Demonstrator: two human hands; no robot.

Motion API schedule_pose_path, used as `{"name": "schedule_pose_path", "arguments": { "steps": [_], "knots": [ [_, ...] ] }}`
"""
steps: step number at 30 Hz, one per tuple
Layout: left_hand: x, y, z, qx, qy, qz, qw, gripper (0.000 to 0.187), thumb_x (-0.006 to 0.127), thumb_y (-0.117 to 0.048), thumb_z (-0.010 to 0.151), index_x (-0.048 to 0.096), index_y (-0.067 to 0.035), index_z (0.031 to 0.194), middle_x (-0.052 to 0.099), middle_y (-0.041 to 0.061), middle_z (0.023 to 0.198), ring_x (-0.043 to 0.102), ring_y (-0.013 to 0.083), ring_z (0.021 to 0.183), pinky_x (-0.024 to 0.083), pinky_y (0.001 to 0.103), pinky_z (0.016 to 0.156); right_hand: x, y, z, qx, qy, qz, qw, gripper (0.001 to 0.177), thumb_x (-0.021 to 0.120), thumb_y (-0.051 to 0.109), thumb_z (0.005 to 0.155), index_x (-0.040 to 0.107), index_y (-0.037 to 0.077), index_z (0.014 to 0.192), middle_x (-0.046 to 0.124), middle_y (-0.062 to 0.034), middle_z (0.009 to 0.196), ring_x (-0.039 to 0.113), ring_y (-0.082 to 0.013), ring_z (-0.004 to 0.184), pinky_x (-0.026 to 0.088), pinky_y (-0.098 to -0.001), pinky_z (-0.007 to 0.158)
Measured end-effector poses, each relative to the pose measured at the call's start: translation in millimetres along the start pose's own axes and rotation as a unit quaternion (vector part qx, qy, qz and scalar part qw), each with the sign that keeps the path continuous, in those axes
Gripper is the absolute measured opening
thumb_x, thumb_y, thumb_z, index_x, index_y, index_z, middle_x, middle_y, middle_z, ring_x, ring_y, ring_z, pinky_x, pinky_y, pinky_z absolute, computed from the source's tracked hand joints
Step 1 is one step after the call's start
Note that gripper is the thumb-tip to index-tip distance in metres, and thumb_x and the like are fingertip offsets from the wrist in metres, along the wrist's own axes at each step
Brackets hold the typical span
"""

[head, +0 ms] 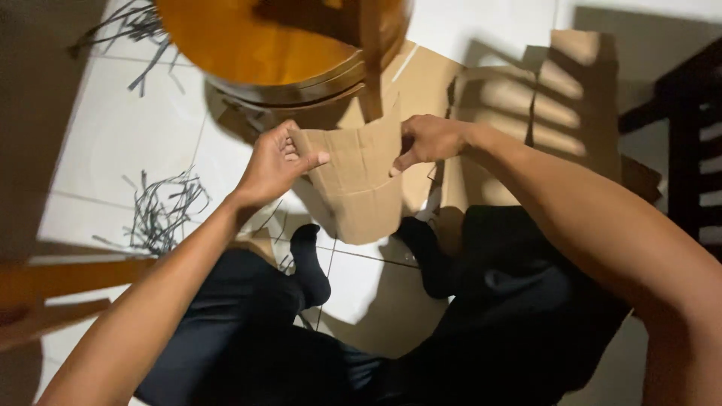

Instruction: Wrapping a wooden furniture leg with cardboard and securing it with wire ties

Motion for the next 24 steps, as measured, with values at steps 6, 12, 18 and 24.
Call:
{"name": "schedule_pose_path", "arguments": {
  "steps": [6, 12, 18, 24],
  "knots": [
    [15, 26, 12, 0.008, -0.028, 0.029, 0.999, 0.037, 0.088, -0.014, 0.085, 0.056, -0.001, 0.1, 0.072, 0.018, 0.096, 0.07, 0.0192, 0.088, 0.062, 0.03, 0.073, -9, -37, 12, 0.017, -0.048, 0.025, 0.998, 0.021, 0.081, 0.036, 0.084, 0.081, 0.018, 0.095, 0.08, -0.0004, 0.087, 0.075, -0.026, 0.096, 0.056, -0.0394, 0.091],
    [58, 81, 12, 0.055, -0.023, 0.205, 0.977, 0.021, 0.082, -0.026, 0.089, 0.065, -0.015, 0.095, 0.071, 0.009, 0.088, 0.075, 0.0299, 0.086, 0.059, 0.041, 0.074, -22, -105, 64, 0.039, -0.139, -0.107, 0.984, 0.021, 0.078, 0.041, 0.086, 0.079, 0.024, 0.099, 0.079, -0.0011, 0.095, 0.072, -0.033, 0.104, 0.057, -0.0499, 0.093],
    [67, 62, 38, 0.155, -0.045, 0.274, 0.948, 0.014, 0.076, -0.018, 0.092, 0.066, -0.015, 0.101, 0.069, 0.008, 0.089, 0.072, 0.0325, 0.09, 0.057, 0.042, 0.08, -31, -136, 83, 0.055, -0.19, -0.1, 0.975, 0.024, 0.078, 0.039, 0.087, 0.076, 0.028, 0.108, 0.077, 0.001, 0.109, 0.07, -0.0323, 0.111, 0.057, -0.0507, 0.094],
    [44, 77, 62, 0.069, -0.125, 0.27, 0.952, 0.02, 0.079, -0.017, 0.09, 0.066, -0.012, 0.104, 0.069, 0.013, 0.094, 0.07, 0.0389, 0.095, 0.057, 0.047, 0.081, -47, -109, 84, 0.023, -0.246, -0.007, 0.969, 0.048, 0.085, 0.035, 0.078, 0.066, 0.009, 0.113, 0.07, -0.0152, 0.115, 0.067, -0.0417, 0.111, 0.054, -0.0562, 0.096]
  ]
}}
Point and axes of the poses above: each hand's wrist, its own z-axis towards the middle knuckle, its own x-axis out of the palm, y = z × x, the point moved 10 cm from there along z, towards the middle knuckle
